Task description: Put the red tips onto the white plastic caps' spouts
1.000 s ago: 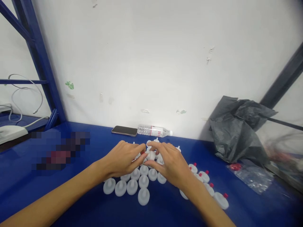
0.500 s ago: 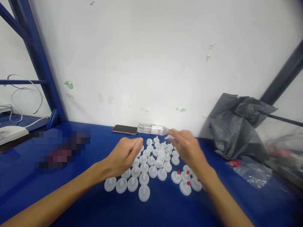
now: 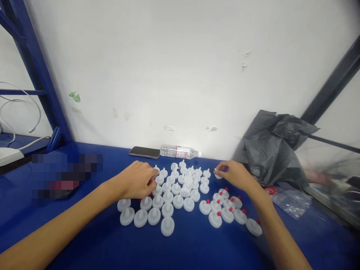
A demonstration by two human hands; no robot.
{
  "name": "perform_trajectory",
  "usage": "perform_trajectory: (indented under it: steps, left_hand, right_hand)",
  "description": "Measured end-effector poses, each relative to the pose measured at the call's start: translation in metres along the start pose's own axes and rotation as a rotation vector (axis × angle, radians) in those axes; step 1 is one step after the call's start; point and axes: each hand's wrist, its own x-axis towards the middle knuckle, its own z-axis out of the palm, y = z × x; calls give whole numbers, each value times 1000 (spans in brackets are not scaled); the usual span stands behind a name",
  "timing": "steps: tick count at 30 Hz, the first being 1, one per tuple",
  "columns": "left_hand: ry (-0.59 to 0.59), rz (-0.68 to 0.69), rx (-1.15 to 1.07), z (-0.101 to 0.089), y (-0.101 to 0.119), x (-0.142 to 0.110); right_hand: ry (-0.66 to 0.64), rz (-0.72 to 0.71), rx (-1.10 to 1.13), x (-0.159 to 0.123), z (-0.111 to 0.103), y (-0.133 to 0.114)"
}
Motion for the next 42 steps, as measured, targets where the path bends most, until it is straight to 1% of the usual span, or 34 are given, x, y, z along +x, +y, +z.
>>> perform_trajectory:
  steps: [3, 5, 8, 10, 11, 13, 16, 19, 21, 23, 26, 28, 29, 31, 33, 34, 35, 36, 39, 42]
  left_hand:
    - [12, 28, 4, 1, 1, -1]
    - [48, 42, -17, 2, 0, -1]
    - [83, 53, -47, 3, -1, -2]
    - [78, 56, -52, 2, -1, -3]
    - [77, 56, -48, 2, 0, -3]
    - [80, 56, -36, -1, 3, -3]
    - [74, 61, -30, -5, 9, -2]
    - [54, 82, -49, -8, 12, -2]
    - [54, 94, -62, -10, 13, -2]
    - [69, 100, -71, -14, 14, -2]
    - [97, 125, -79, -20, 18, -4]
    - [124, 154, -70, -22, 23, -5]
    - [145, 167, -58, -21, 25, -6]
    - [198, 178, -30, -18, 31, -6]
    - [259, 170, -14, -12, 36, -7]
    - [285, 162, -11, -8, 37, -7]
    - [301, 152, -11, -5, 39, -7]
    - [306, 142, -11, -2, 40, -6]
    - [261, 117, -1, 4, 39, -5]
    - [203, 140, -24, 4, 36, -4]
  right_hand:
    - [-69, -24, 58, 0, 2, 2]
    - [-61, -46, 94, -1, -1, 8]
    - [-25, -87, 144, -6, -14, 19]
    - [-53, -132, 195, -12, -24, 28]
    - [-102, -162, 240, -15, -30, 31]
    - [-247, -219, 361, -21, -38, 35]
    - [-443, -212, 439, -26, -40, 33]
    - [-500, -160, 392, -25, -35, 25]
    - [-455, -157, 374, -22, -32, 21]
    - [-350, -149, 353, -19, -32, 17]
    - [-107, -133, 319, -15, -35, 7]
    - [72, -149, 283, -16, -32, -8]
    - [141, -176, 259, -17, -28, -17]
    - [232, -273, 215, -21, -15, -39]
    - [322, -466, 180, -27, 2, -62]
    - [337, -578, 162, -30, 10, -73]
    - [325, -671, 144, -34, 18, -84]
    - [340, -735, 134, -38, 25, -93]
    - [395, -821, 144, -51, 38, -117]
    - [410, -851, 131, -60, 44, -129]
